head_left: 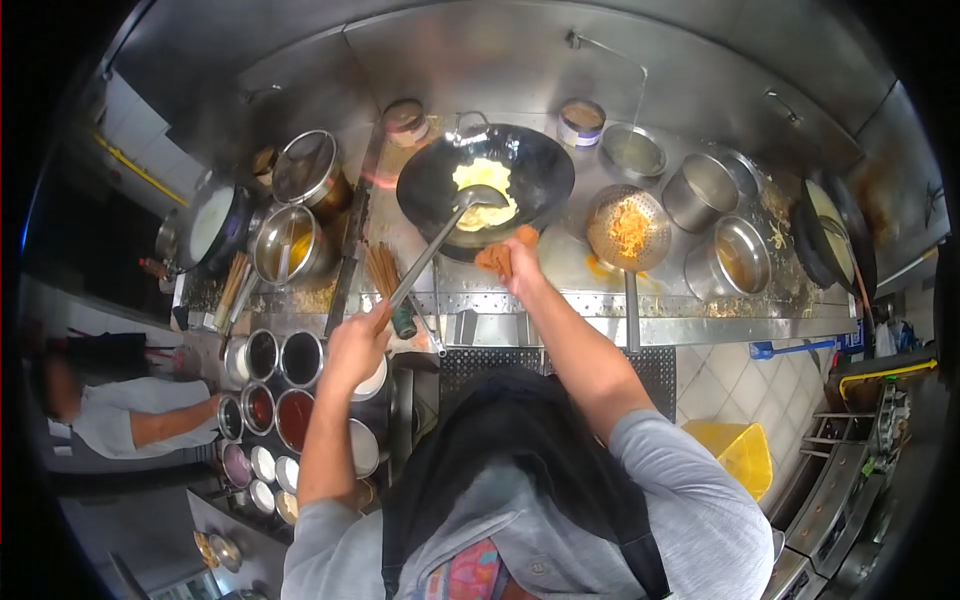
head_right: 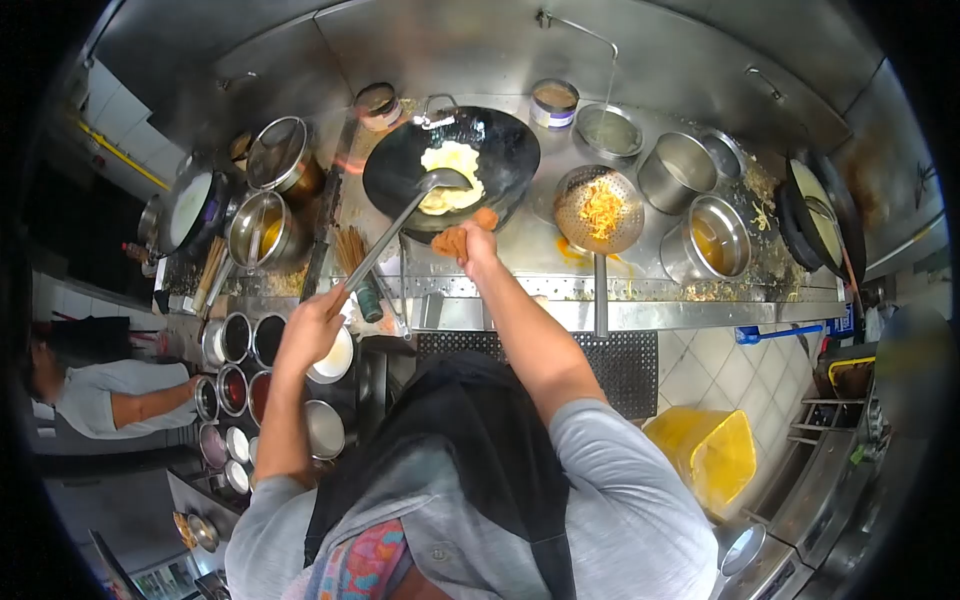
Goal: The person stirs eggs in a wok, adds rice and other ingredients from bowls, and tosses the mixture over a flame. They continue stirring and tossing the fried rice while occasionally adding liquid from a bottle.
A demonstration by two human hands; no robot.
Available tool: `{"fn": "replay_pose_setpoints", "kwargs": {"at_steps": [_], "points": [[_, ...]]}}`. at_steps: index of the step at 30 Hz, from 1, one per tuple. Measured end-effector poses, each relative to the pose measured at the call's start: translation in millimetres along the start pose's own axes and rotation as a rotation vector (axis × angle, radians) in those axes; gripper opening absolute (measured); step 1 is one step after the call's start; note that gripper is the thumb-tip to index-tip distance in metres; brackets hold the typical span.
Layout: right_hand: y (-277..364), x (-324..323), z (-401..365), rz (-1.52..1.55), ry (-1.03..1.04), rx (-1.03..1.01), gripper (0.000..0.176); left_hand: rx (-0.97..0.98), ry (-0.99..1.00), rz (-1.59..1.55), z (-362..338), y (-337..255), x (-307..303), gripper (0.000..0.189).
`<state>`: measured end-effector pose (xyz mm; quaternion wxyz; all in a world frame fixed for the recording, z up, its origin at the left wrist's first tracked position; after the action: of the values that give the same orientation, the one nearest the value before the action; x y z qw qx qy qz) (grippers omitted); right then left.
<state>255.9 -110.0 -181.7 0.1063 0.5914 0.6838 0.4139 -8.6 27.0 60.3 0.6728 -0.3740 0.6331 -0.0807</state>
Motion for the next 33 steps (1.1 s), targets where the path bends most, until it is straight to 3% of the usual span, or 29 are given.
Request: {"fn": "replay_pose_setpoints", "kwargs": {"at_steps": [2, 5, 7, 9, 11, 12, 14, 17, 19, 23, 26, 33], "points": [[1, 1, -29, 0.013, -0.035, 0.004, 0.014, -0.061, 0.067, -0.214, -17, 7, -20, 0.051], [-8, 10, -17, 0.052, -0.019, 0.004, 0.015, -0.136, 0.154, -0.114, -14, 5, -17, 0.055], [-4, 10, -38, -0.009, -0.107, 0.002, 0.015, -0.065, 0.047, -0.106, 1, 21, 13, 0.051], [-16, 7, -30, 0.022, 0.032, -0.089, 0.018, -0.124, 0.000, -0.084, 8, 26, 36, 0.052], [-32, -9, -82, 0.057, 0.011, -0.133, 0.024, -0.083, -0.066, -0.075, 3, 22, 46, 0.053], [-52, -19, -96, 0.018, 0.139, -0.132, 0.027, -0.046, -0.132, -0.073, -5, 20, 44, 0.053], [-92, -49, -104, 0.077, 0.109, -0.063, 0.030, -0.009, -0.153, -0.120, -23, 20, 32, 0.053], [-39, -17, -132, 0.198, 0.085, -0.081, 0.025, -0.003, -0.124, -0.162, -32, 14, -11, 0.052], [-7, 1, -83, 0.198, 0.219, -0.158, 0.014, -0.070, -0.049, -0.048, -26, -10, -41, 0.051], [13, 7, -39, 0.014, -0.091, -0.051, 0.015, -0.136, 0.016, 0.087, -8, -22, -49, 0.051], [-3, -1, -11, 0.082, -0.013, -0.081, 0.019, -0.147, -0.049, 0.043, -4, -6, -31, 0.051], [-9, 3, -46, 0.098, 0.057, -0.092, 0.020, -0.109, -0.005, -0.185, -7, 1, -28, 0.050]]}}
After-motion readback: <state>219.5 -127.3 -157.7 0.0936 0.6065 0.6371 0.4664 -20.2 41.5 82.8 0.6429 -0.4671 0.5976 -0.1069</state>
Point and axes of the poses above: each hand's wrist, its own z-axis towards the middle knuckle, its own x-axis out of the palm, y = z × x, the point moved 9 cm from there along z, towards the middle knuckle, and after that the axes turned 10 degrees about -z, right-handed, at the moved point
